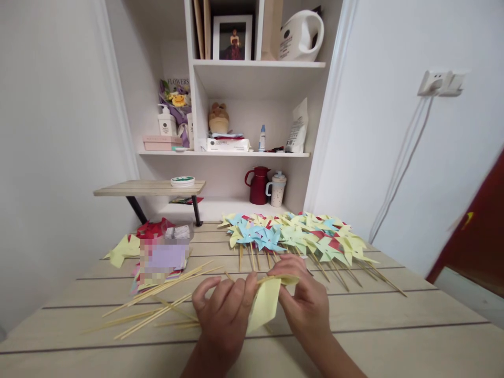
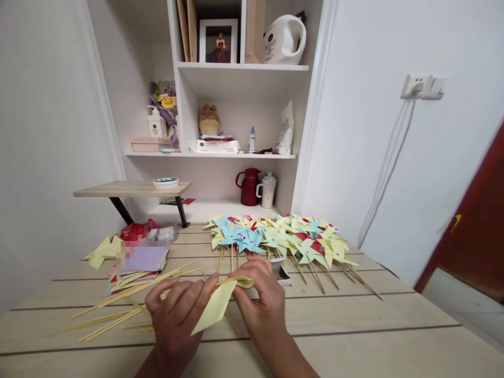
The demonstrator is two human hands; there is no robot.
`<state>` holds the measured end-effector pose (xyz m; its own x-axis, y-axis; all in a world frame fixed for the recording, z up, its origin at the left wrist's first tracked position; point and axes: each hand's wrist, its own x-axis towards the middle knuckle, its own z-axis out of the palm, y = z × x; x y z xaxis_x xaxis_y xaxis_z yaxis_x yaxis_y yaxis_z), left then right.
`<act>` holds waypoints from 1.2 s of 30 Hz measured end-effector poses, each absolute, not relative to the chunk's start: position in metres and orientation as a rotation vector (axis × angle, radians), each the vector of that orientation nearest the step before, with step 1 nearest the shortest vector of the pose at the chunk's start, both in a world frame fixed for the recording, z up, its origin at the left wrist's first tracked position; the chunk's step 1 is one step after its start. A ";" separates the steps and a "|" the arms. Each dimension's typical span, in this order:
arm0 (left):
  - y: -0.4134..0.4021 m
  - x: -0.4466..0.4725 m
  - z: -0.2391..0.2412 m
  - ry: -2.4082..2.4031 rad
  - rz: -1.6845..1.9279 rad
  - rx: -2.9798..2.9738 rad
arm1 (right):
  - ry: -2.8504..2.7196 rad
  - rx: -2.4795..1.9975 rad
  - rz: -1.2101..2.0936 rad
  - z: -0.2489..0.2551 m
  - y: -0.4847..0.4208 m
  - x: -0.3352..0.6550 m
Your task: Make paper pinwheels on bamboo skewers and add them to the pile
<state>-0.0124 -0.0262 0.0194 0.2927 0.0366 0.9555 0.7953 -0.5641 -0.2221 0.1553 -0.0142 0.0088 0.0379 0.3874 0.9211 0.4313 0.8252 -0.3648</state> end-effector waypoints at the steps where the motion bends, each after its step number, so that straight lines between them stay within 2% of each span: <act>1: -0.025 -0.012 0.018 -0.754 -1.331 -1.847 | -1.571 -0.684 -0.042 0.009 -0.014 0.155; 5: -0.014 -0.008 0.008 -0.802 -1.388 -1.886 | -1.520 -0.816 0.028 0.011 -0.013 0.152; 10: 0.007 0.004 -0.010 -1.164 -1.578 -2.179 | -1.492 -1.093 0.518 0.014 -0.005 0.150; 14: 0.013 0.006 -0.015 -1.495 -1.683 -2.372 | -1.443 -1.101 0.694 0.014 0.001 0.154; 18: 0.013 0.003 -0.014 -1.752 -1.979 -2.356 | -1.338 -1.080 0.747 0.012 0.002 0.159; 23: 0.018 0.001 -0.012 -2.256 -2.517 -1.947 | -1.229 -1.036 0.832 0.009 0.003 0.157; 27: 0.019 -0.002 -0.005 -2.071 -3.235 -1.564 | -1.413 -1.038 0.991 0.006 0.001 0.146; 30: 0.018 -0.005 0.003 -1.849 -3.670 -1.290 | -1.547 -1.040 0.955 0.005 -0.003 0.134; 36: 0.015 0.001 0.011 -1.750 -3.946 -0.936 | -1.753 -1.115 0.897 0.004 -0.009 0.121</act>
<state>0.0009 0.0151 0.0113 -0.2328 0.9632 -0.1346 -0.7464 -0.0882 0.6596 0.1206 -0.0088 0.0044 -0.2402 0.9305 0.2767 0.3202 0.3450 -0.8823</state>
